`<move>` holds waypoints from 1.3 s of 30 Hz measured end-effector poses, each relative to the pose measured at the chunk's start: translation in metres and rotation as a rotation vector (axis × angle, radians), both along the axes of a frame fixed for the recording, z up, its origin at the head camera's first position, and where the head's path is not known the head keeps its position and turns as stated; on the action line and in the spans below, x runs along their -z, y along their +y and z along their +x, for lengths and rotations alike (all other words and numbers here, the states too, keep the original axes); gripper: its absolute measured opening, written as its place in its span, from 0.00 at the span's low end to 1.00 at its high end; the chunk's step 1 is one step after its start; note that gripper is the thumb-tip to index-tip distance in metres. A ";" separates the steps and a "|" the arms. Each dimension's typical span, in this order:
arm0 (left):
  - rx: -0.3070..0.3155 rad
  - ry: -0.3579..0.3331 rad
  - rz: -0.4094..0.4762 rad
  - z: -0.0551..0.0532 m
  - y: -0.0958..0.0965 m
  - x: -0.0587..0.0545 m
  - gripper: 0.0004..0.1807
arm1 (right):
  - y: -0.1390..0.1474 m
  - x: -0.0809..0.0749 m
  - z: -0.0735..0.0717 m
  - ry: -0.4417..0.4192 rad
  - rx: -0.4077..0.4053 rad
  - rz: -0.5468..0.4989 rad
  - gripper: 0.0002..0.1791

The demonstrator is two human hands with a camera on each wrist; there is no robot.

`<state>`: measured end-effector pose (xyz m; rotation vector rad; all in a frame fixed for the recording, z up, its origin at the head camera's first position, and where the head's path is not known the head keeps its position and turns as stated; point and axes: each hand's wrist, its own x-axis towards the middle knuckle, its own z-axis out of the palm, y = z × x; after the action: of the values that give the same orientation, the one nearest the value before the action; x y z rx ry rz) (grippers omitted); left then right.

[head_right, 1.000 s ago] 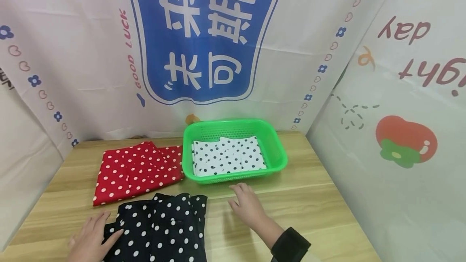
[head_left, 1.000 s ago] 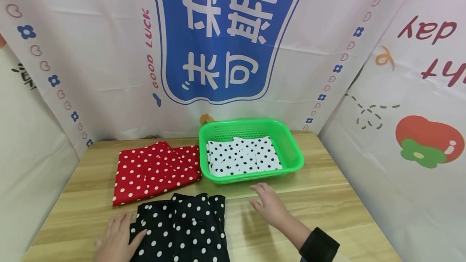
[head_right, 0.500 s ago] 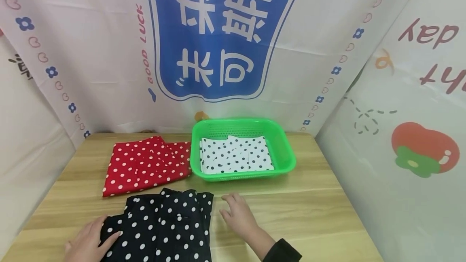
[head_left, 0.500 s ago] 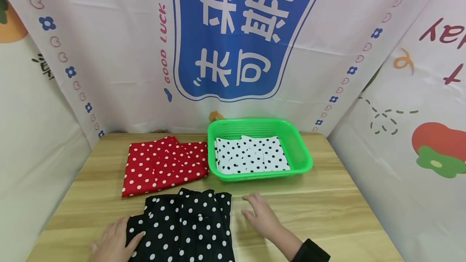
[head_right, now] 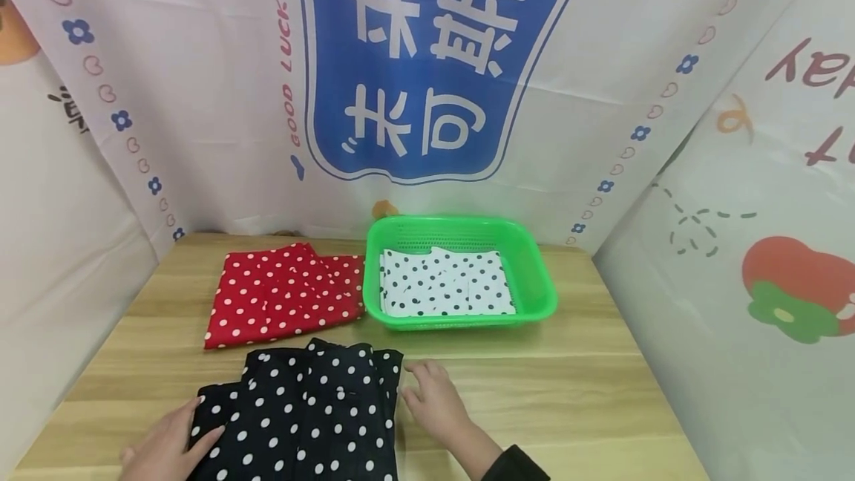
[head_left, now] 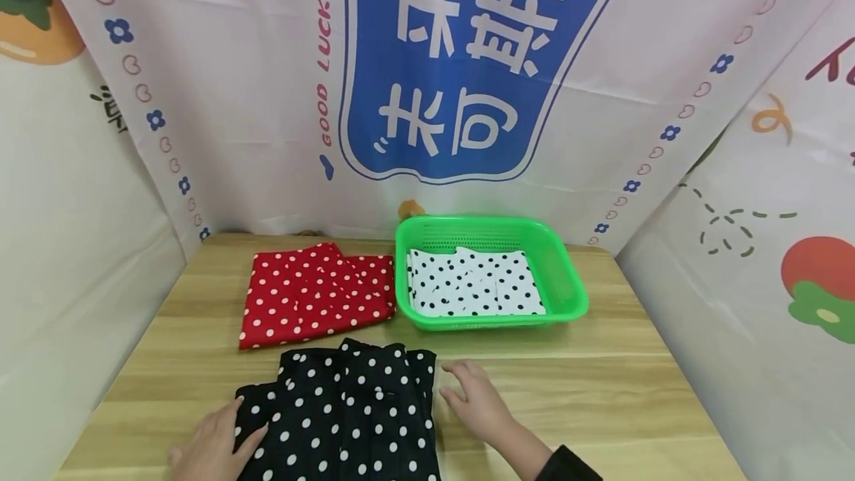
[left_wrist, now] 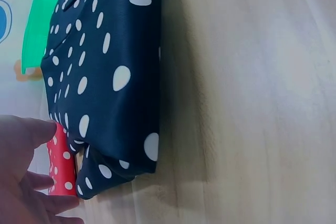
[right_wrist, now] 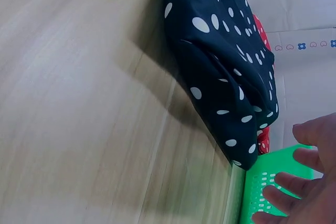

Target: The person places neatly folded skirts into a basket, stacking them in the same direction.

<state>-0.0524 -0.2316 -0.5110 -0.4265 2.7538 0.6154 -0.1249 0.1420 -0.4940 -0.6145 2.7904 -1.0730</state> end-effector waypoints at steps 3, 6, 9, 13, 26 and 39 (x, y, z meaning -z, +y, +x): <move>-0.006 -0.019 0.003 -0.001 0.000 0.001 0.46 | 0.000 0.000 0.000 -0.001 0.001 -0.006 0.19; -0.017 -0.034 0.001 -0.002 -0.001 0.004 0.47 | -0.001 0.002 0.001 -0.015 -0.004 -0.013 0.19; -0.030 -0.033 0.009 -0.001 -0.002 0.007 0.48 | -0.003 0.005 0.002 -0.042 -0.012 -0.019 0.20; -0.034 -0.022 0.030 0.001 -0.004 0.008 0.48 | -0.007 0.008 0.004 -0.052 -0.024 -0.016 0.19; -0.023 -0.029 0.030 0.008 -0.009 0.016 0.57 | -0.016 0.009 0.009 -0.182 -0.017 -0.026 0.28; -0.026 -0.018 0.068 0.013 -0.004 0.016 0.63 | -0.022 0.017 0.012 -0.244 0.009 -0.046 0.28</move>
<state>-0.0394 -0.2352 -0.5275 -0.4513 2.7053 0.7055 -0.1128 0.1198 -0.5105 -0.4415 2.5691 -1.1330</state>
